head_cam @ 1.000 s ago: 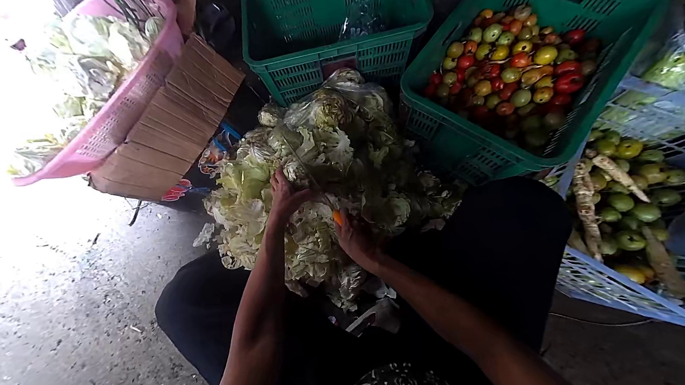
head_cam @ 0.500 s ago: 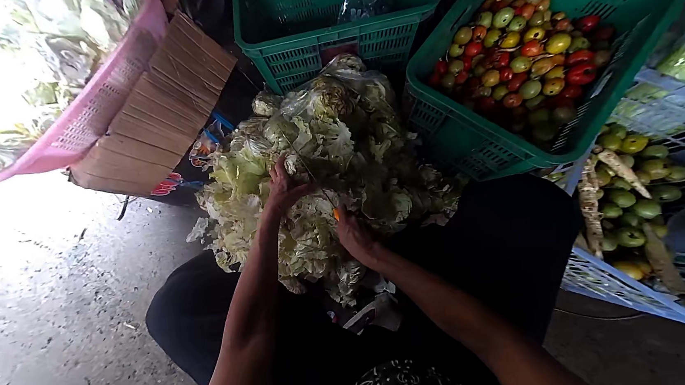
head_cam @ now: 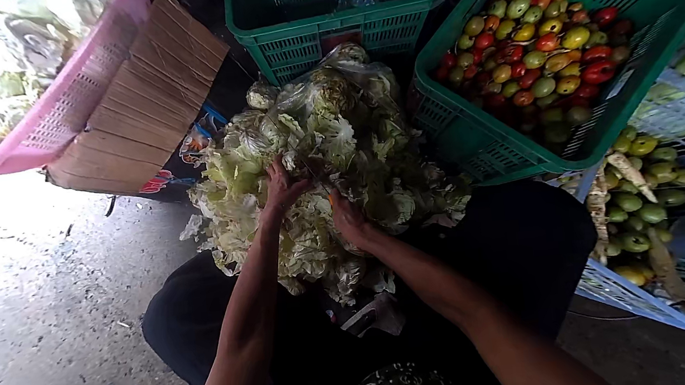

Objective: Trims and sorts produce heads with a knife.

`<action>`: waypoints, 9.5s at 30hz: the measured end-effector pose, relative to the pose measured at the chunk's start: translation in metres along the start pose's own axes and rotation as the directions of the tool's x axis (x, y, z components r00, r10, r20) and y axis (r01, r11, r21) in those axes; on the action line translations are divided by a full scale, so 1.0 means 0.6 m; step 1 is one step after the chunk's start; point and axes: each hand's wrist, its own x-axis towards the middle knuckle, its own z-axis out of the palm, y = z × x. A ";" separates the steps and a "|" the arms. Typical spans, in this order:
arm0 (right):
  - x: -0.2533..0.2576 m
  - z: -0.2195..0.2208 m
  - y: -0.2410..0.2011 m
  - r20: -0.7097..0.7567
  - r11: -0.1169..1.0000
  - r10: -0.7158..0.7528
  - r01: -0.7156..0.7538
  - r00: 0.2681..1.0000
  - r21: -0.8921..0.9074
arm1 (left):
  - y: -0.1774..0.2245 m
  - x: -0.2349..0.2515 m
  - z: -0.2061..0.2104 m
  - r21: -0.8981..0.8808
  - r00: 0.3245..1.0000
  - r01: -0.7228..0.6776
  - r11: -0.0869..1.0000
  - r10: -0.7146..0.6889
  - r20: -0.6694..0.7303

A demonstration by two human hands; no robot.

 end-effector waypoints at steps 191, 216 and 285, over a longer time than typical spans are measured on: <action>-0.047 -0.108 -0.003 -0.552 0.824 -0.397 0.550 0.733 0.138 | 0.070 -0.147 -0.072 -0.474 0.952 -0.289 0.832 0.300 -0.054; -0.043 -0.117 0.007 -0.272 0.623 -0.362 0.449 0.892 0.641 | 0.070 -0.149 -0.060 -0.657 0.990 0.012 0.754 0.082 0.112; -0.053 -0.134 -0.005 -0.261 0.464 -0.265 0.360 0.928 0.810 | 0.080 -0.154 -0.053 -0.767 0.956 -0.165 0.621 0.293 0.031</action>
